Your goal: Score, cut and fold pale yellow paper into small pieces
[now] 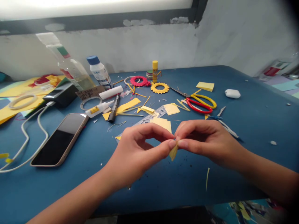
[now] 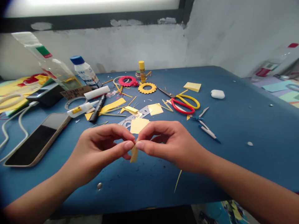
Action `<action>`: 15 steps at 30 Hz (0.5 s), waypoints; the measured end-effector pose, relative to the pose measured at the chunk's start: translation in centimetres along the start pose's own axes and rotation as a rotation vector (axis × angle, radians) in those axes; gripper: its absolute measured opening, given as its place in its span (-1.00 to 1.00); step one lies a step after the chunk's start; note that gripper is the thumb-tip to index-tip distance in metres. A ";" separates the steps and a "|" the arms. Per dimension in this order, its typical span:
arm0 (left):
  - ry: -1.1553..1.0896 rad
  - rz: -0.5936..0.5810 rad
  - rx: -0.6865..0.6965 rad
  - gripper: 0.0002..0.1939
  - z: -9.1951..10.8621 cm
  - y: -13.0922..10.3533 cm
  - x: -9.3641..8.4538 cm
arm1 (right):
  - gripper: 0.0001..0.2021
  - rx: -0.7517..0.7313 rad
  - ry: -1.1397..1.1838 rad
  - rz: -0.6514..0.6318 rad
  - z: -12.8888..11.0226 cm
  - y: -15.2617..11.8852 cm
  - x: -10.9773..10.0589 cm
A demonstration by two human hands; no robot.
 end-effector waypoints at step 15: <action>0.164 0.112 0.200 -0.91 0.4 -0.2 -0.2 | -0.97 -0.096 -0.028 0.091 -0.4 0.1 -0.1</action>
Point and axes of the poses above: each hand's wrist, its own y-axis towards the middle knuckle, its own x-axis out of the palm, z = x × y, the point moved 4 cm from there along y, towards the middle knuckle, and after that the axes turned 13 degrees about z, right-handed, at the moved point
